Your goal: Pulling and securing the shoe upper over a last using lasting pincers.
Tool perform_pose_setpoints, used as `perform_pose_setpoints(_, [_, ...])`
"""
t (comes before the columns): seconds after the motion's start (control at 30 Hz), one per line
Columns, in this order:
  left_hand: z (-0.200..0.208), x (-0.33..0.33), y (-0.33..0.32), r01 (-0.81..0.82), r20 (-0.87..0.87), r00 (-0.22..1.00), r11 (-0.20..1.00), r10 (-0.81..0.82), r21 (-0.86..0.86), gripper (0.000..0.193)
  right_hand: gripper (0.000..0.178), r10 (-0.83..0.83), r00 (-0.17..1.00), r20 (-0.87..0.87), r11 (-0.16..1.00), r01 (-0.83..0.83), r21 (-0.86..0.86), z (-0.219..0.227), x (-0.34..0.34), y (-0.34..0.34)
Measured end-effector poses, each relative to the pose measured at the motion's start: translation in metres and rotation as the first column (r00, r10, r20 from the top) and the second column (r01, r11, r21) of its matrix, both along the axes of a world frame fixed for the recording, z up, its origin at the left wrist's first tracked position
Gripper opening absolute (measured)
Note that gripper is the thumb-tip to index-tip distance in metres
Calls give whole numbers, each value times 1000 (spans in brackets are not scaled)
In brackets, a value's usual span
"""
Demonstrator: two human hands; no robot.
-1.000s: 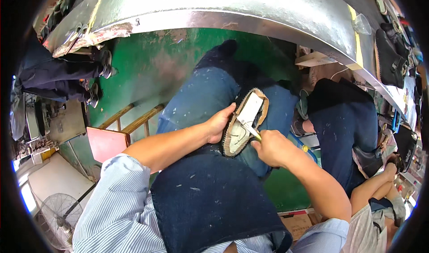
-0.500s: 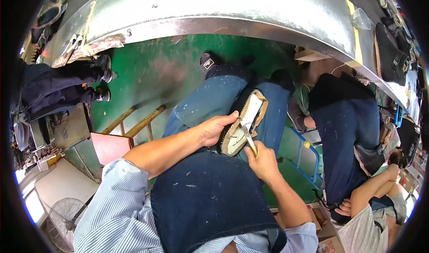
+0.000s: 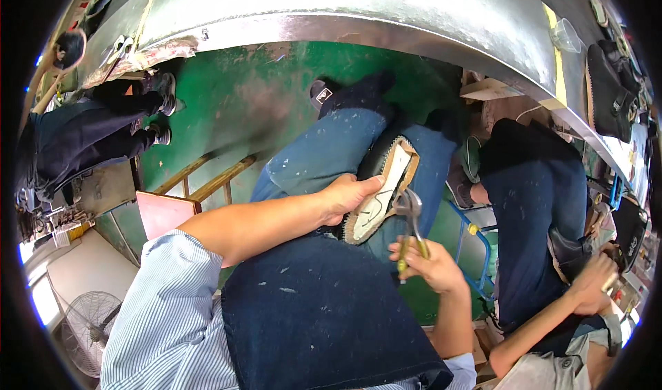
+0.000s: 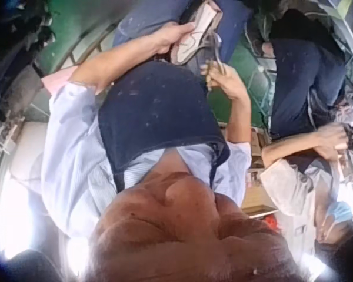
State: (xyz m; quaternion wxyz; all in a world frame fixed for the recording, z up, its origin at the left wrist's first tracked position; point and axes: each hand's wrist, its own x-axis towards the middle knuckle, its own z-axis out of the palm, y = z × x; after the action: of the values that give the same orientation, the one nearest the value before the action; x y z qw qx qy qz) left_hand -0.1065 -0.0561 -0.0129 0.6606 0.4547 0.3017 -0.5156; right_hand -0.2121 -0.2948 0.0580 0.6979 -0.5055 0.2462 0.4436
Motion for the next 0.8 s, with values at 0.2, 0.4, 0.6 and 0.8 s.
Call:
perform_pose_setpoints(0.2, [13, 3, -5, 165, 74, 980, 957, -187, 237, 69, 44, 761, 570, 310, 463, -143, -875, 15, 45, -12])
perform_pose_setpoints(0.4, [14, 15, -7, 246, 47, 962, 931, -267, 269, 68, 39, 876, 458, 151, 271, -209, -940, -4, 82, -4])
perform_pose_setpoints(0.6, [22, 26, -10, 301, -13, 950, 909, -311, 287, 64, 19, 639, 741, 205, 586, -297, -754, 24, 121, 1])
perform_pose_setpoints(0.8, [24, 36, -8, 300, -44, 954, 937, -297, 177, 53, 35, 832, 501, 240, 411, -266, -872, 0, 123, 27])
